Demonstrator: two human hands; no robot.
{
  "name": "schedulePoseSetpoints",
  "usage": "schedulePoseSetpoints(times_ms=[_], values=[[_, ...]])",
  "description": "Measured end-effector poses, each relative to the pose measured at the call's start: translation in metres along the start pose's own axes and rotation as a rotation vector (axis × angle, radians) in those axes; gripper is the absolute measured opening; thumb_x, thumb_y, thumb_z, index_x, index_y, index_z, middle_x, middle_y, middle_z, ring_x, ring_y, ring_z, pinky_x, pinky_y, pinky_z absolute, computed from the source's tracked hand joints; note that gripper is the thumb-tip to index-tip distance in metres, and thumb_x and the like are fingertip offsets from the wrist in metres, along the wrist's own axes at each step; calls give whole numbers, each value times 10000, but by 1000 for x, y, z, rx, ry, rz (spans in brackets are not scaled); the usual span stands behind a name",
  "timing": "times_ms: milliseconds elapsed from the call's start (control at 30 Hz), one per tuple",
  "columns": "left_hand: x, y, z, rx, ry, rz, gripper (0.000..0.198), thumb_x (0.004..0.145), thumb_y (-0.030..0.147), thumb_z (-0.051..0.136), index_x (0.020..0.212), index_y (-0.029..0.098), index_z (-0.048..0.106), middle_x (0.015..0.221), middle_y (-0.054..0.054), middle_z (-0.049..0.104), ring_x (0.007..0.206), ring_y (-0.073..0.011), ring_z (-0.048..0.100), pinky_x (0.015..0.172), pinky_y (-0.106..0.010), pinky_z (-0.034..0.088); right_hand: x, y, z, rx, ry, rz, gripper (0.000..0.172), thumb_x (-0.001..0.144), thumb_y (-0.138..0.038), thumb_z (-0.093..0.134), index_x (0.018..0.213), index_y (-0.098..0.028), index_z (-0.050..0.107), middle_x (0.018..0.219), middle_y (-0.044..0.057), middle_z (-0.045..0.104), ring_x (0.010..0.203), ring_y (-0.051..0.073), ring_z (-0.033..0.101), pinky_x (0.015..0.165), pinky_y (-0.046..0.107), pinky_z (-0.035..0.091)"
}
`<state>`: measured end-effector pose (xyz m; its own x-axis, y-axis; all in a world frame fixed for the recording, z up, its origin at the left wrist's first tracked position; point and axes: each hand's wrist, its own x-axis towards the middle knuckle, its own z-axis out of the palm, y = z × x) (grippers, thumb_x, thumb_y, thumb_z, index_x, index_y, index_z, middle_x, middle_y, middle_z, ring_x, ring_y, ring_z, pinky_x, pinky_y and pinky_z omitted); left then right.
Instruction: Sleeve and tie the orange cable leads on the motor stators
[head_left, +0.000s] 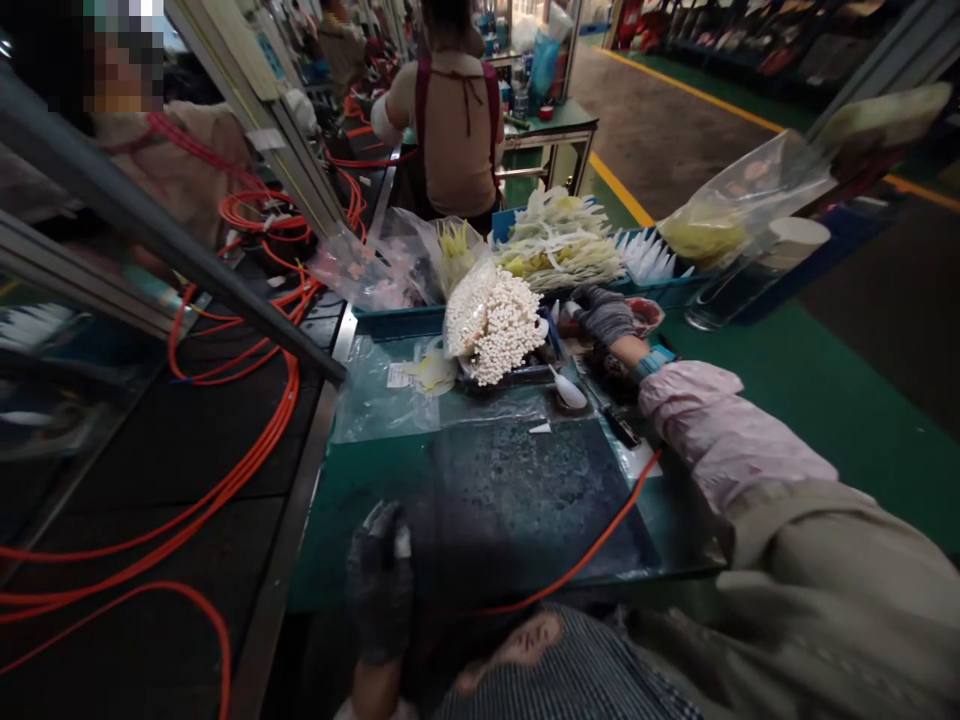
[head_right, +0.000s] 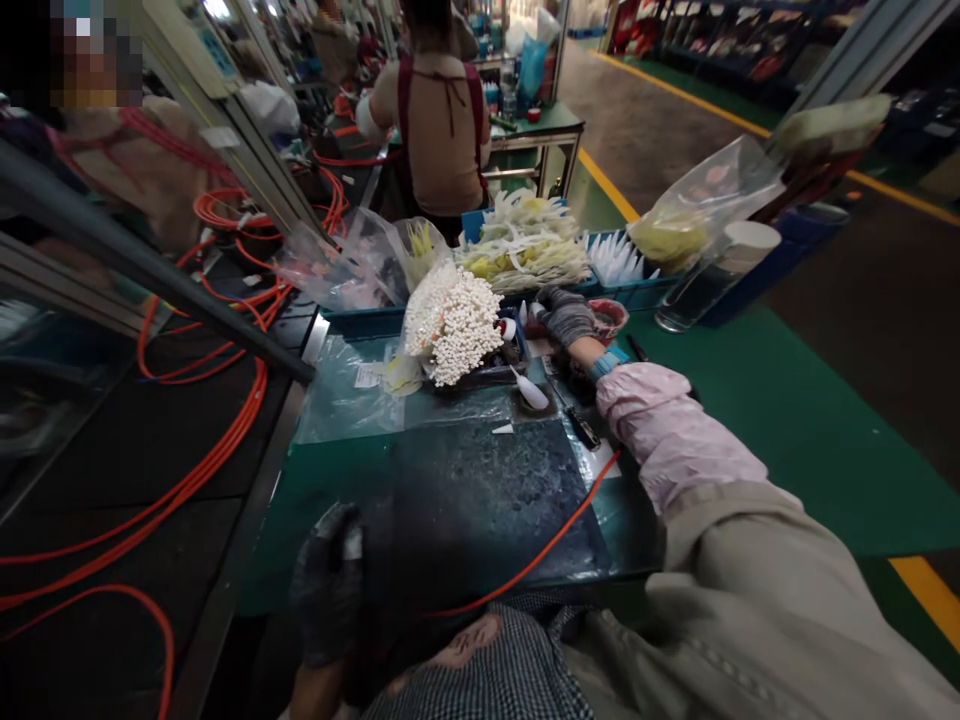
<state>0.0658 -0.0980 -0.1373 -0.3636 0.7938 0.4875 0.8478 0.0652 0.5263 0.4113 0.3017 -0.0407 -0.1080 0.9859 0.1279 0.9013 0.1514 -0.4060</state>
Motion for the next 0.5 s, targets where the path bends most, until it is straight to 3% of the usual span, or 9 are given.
schedulePoseSetpoints(times_ms=[133,267,400,500], values=[[1,1,3,-18,-6,20,286,1090,342,543,1250,205,736,1256,-104,788,1179,-261,742,1053,-443,574,3,1,9,-3,-7,33,258,1055,-401,716,1158,-165,726,1149,60,756,1018,203,740,945,427,639],[3,3,2,-10,-5,37,257,1083,304,566,1228,191,746,1234,-108,794,1164,-256,749,1045,-434,588,-7,1,-4,27,46,6,200,1064,-324,677,1140,-143,718,1111,91,772,964,203,729,943,423,616],[2,4,1,16,12,64,239,1090,291,565,1204,193,750,1205,-98,797,1130,-239,749,1019,-404,589,-62,-3,-26,89,151,-190,286,1104,-277,487,1262,-145,686,1222,174,774,1054,253,725,971,419,579],[2,3,1,0,-1,77,232,1095,287,561,1187,185,749,1195,-101,797,1123,-233,749,1005,-391,589,-124,-13,-20,98,-7,-505,203,1030,-336,630,1133,-209,751,1061,82,813,966,230,748,941,385,591]])
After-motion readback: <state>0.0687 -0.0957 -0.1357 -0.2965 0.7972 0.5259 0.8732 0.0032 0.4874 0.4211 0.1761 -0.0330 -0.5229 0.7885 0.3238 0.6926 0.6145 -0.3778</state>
